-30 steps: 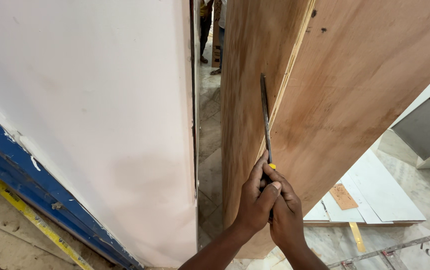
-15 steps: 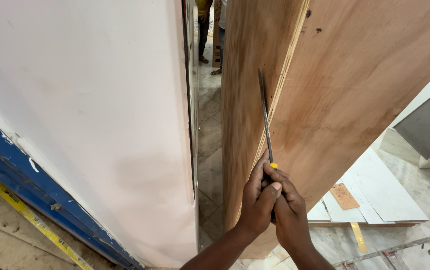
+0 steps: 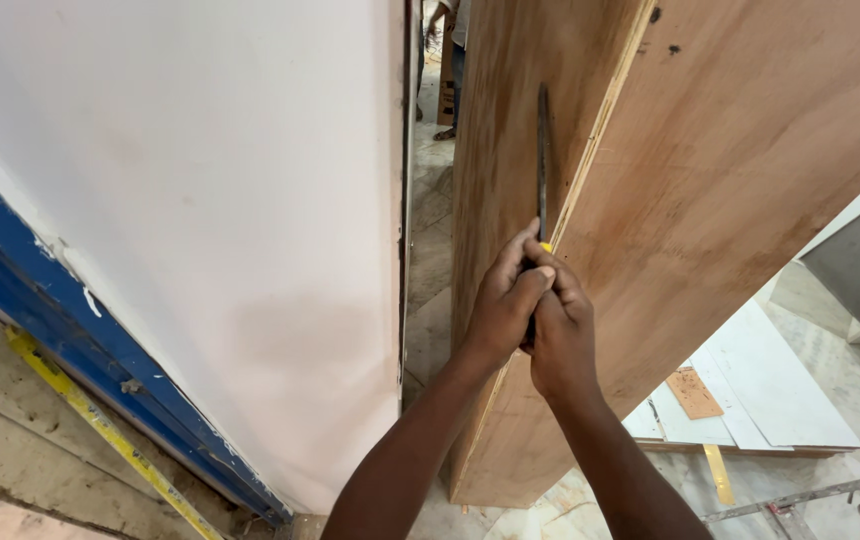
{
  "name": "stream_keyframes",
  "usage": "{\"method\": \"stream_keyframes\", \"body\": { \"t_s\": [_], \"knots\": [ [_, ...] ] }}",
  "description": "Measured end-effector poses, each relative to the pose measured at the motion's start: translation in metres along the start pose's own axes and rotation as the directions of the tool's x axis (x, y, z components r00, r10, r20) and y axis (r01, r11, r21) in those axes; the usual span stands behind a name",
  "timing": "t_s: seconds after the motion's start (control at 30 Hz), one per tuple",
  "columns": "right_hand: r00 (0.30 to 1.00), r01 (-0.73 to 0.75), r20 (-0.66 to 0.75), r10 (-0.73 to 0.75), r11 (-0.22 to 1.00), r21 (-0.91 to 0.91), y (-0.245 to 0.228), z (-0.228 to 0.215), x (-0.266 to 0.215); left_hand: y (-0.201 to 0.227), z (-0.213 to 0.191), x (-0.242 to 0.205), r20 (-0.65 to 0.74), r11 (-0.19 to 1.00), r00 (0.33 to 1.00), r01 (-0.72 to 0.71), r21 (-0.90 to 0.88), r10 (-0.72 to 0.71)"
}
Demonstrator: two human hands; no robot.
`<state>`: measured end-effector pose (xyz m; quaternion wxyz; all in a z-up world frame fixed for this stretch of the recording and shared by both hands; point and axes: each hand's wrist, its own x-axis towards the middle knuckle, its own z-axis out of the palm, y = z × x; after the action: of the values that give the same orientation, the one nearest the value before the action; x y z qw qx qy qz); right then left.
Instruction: The person uses a hand file to smooth the edge of a large wooden panel. They repeatedly draw the file along the vertical edge of the panel, working from the bottom upward and then back down.
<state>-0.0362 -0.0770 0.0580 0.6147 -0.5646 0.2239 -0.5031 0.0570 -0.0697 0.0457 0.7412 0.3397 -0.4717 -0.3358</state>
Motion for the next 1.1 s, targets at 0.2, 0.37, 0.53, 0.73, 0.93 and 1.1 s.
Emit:
{"method": "stream_keyframes", "body": {
  "t_s": [0.2, 0.37, 0.53, 0.73, 0.93, 1.1],
  "knots": [
    [0.978, -0.118, 0.18, 0.102, 0.99, 0.081, 0.023, -0.042, -0.04, -0.018, -0.007, -0.056, -0.046, 0.998, 0.997, 0.054, 0.015, -0.054],
    [0.956, -0.063, 0.284, 0.073, 0.997, -0.041, 0.043, -0.083, -0.068, -0.039, 0.0, -0.075, 0.043, 0.987, 0.988, 0.149, -0.061, -0.147],
    [0.984, 0.039, 0.177, 0.027, 0.933, -0.358, 0.078, -0.118, -0.08, -0.055, 0.015, -0.1, 0.057, 0.955, 0.98, 0.174, 0.241, -0.193],
    [0.993, -0.113, -0.095, 0.073, 0.828, -0.549, 0.105, -0.146, -0.089, -0.059, 0.015, -0.099, 0.109, 0.879, 0.99, 0.026, 0.476, -0.088],
    [0.968, 0.209, -0.029, -0.25, 0.863, -0.46, 0.078, -0.17, -0.065, -0.056, 0.001, -0.041, -0.039, 0.669, 0.938, -0.217, 0.711, 0.345],
    [0.98, 0.151, -0.067, -0.186, 0.923, -0.353, 0.075, -0.17, -0.067, -0.056, -0.004, 0.035, -0.02, 0.563, 0.921, -0.22, 0.797, 0.388]
  ]
}}
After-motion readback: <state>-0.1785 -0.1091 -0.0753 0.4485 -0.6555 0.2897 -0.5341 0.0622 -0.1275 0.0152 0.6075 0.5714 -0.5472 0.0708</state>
